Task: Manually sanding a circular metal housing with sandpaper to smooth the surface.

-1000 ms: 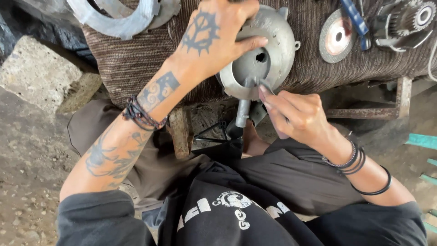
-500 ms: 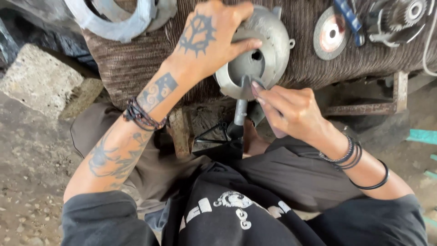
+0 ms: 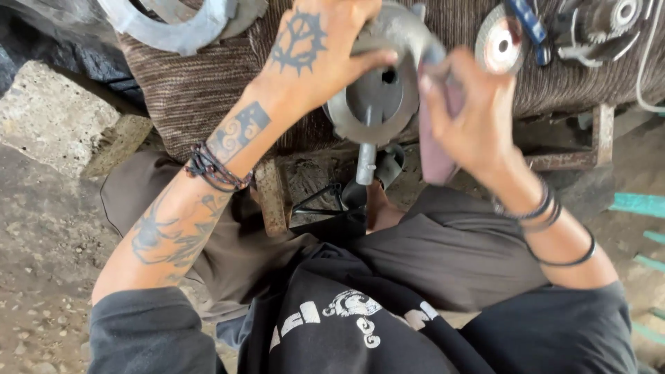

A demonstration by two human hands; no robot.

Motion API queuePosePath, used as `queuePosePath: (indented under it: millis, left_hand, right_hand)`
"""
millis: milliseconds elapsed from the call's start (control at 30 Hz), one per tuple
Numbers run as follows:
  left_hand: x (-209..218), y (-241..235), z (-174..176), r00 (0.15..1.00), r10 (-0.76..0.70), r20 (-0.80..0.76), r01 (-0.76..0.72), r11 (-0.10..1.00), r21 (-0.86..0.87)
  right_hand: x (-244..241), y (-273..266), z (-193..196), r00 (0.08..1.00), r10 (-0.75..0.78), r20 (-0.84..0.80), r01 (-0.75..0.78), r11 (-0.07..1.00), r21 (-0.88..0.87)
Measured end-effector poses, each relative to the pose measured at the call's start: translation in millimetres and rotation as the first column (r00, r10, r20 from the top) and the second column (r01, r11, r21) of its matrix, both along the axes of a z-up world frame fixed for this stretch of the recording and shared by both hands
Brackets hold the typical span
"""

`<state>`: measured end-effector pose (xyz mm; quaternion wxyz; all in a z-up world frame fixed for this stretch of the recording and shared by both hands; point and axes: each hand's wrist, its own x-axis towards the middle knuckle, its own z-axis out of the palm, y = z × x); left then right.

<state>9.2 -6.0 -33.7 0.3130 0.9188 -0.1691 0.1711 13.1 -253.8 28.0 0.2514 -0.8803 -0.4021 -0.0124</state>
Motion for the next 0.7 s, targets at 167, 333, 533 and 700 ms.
queuePosePath:
  millis: [167,333,533,700]
  left_hand:
    - [-1.0,0.9,-0.3,0.998,0.013,-0.058,-0.014,1.0,-0.017]
    - [-1.0,1.1,-1.0,1.0,0.027,-0.003,-0.027,0.999,0.018]
    - [1.0,0.1,2.5,0.999,0.025,-0.02,-0.025,0.999,0.026]
    - [-5.1,-4.1,10.5,0.996,0.08,-0.045,-0.08,0.997,0.022]
  right_hand:
    - [-10.3,6.2,10.5,0.998,-0.016,-0.065,0.014,0.999,-0.041]
    - [-1.7,1.3,7.7,0.994,-0.046,-0.1,0.048,0.999,0.014]
    - [15.1,-12.5,-2.5,0.998,-0.049,-0.028,0.05,0.998,0.045]
    - [6.8,7.5,4.9,0.997,-0.078,-0.027,0.079,0.995,0.061]
